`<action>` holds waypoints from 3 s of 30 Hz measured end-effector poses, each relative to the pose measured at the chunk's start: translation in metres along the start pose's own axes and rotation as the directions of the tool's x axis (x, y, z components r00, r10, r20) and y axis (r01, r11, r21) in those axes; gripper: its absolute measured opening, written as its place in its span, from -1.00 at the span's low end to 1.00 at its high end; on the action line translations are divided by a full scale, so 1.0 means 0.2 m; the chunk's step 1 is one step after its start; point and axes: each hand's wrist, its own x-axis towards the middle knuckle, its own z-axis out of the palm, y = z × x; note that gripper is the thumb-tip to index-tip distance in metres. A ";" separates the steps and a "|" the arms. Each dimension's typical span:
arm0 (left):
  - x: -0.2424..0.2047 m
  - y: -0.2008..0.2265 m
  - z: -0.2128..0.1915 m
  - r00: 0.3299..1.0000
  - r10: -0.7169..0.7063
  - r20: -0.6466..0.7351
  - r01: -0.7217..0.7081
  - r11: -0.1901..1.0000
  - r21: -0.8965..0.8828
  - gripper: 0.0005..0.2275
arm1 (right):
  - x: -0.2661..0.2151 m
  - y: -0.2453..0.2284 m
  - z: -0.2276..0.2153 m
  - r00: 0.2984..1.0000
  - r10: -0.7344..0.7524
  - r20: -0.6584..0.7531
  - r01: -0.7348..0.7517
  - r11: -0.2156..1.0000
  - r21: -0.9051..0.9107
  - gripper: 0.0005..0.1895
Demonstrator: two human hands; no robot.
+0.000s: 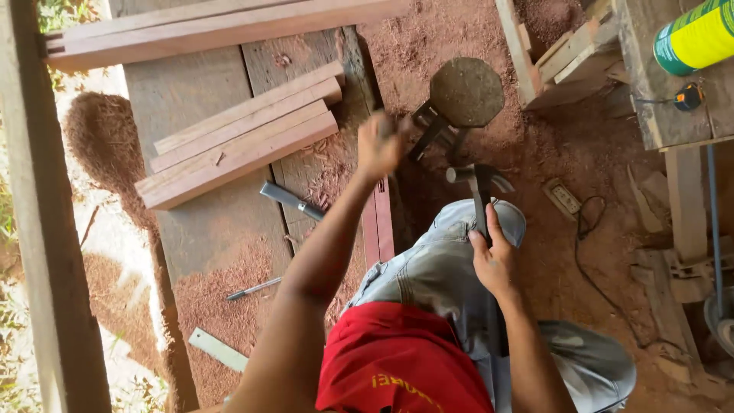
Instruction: Use a hammer and chisel to carve and shape wooden beams in a workshop environment.
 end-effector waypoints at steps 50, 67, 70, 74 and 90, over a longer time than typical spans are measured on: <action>-0.05 0.28 -0.17 0.939 0.200 0.281 -0.020 0.845 -0.535 -0.74 | -0.06 -0.28 -0.27 0.958 0.286 -0.003 -0.283 0.946 -0.160 -0.29; -0.11 0.19 -0.16 0.937 0.111 0.330 0.082 0.851 -0.519 -0.76 | -0.09 -0.72 -0.25 0.861 -0.469 -0.196 0.420 0.873 -0.247 -0.46; -0.08 0.21 -0.18 0.948 0.209 0.241 -0.074 0.879 -0.472 -0.79 | -0.09 -1.00 -0.57 0.797 -0.432 -0.421 0.404 0.901 -0.160 -0.59; -0.10 0.18 -0.16 0.942 0.217 0.256 -0.043 0.834 -0.550 -0.79 | -0.07 -0.81 -0.42 0.735 -0.335 -0.590 0.601 0.724 0.338 -0.54; -0.14 0.13 -0.12 0.956 0.180 0.233 -0.049 0.878 -0.476 -0.77 | -0.01 -0.75 -0.41 0.802 -0.382 -0.459 0.554 0.763 0.333 -0.76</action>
